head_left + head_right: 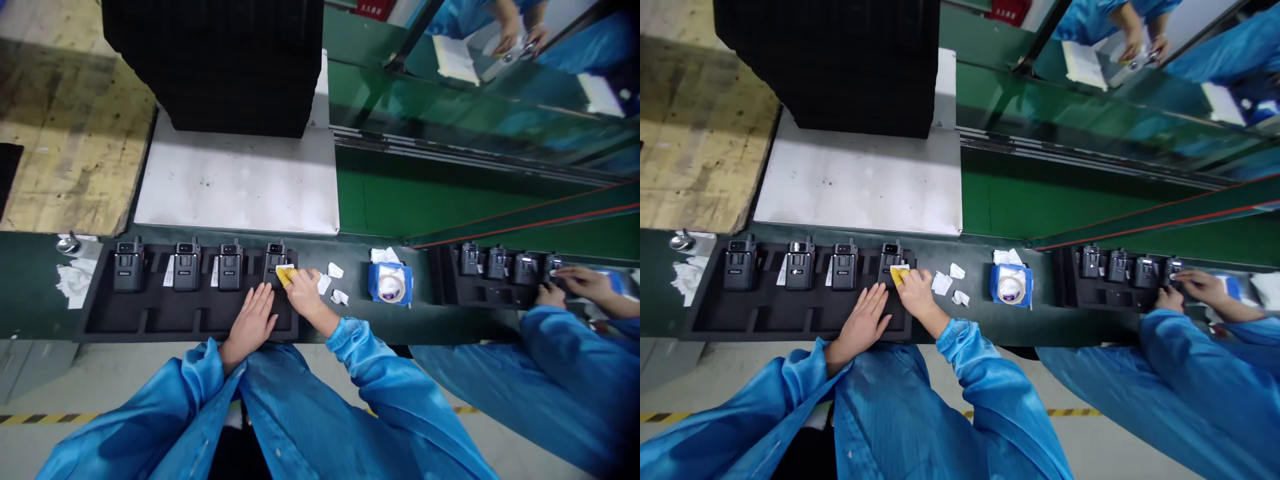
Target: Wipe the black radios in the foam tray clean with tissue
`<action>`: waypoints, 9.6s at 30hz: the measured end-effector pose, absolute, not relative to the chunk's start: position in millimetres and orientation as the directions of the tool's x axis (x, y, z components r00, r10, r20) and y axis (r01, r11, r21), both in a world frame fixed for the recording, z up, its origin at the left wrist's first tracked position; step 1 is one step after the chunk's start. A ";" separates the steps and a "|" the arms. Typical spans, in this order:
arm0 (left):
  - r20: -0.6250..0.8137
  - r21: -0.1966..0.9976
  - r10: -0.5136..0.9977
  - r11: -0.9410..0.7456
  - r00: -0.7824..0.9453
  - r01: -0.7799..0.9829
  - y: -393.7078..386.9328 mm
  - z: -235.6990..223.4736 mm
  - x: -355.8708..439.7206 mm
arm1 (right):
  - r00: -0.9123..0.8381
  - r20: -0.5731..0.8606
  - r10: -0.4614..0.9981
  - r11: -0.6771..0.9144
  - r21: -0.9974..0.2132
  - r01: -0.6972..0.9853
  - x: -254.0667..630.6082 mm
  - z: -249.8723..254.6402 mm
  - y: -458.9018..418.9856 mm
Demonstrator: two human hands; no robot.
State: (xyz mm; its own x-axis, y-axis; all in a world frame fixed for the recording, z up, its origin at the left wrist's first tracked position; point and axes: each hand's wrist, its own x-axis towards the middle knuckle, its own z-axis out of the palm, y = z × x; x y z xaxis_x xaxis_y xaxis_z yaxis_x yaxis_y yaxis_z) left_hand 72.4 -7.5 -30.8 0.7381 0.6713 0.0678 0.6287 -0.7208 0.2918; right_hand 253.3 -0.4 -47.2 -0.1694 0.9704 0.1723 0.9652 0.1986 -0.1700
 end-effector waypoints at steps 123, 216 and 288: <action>0.109 0.305 0.819 -0.567 0.563 0.765 -8.6 -26.9 10.2 | -0.400 0.127 0.908 0.418 -0.198 0.886 188.0 -31.5 45.9; 0.086 0.304 0.823 -0.559 0.562 0.772 20.6 -19.4 -70.8 | -0.359 0.090 0.929 0.370 -0.153 0.916 125.1 -25.5 106.9; 0.119 0.338 0.816 -0.569 0.565 0.750 46.5 -22.5 -179.8 | -0.396 0.067 0.916 0.401 -0.195 0.895 -11.9 -29.5 135.8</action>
State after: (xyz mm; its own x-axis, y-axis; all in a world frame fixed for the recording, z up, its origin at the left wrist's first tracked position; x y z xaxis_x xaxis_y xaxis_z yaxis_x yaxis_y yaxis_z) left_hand -179.8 46.5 -22.5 0.5652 0.8163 0.1191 0.7500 -0.5686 0.3380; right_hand -11.9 135.8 -29.5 -0.3957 0.9159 0.0668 0.8951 0.4009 -0.1951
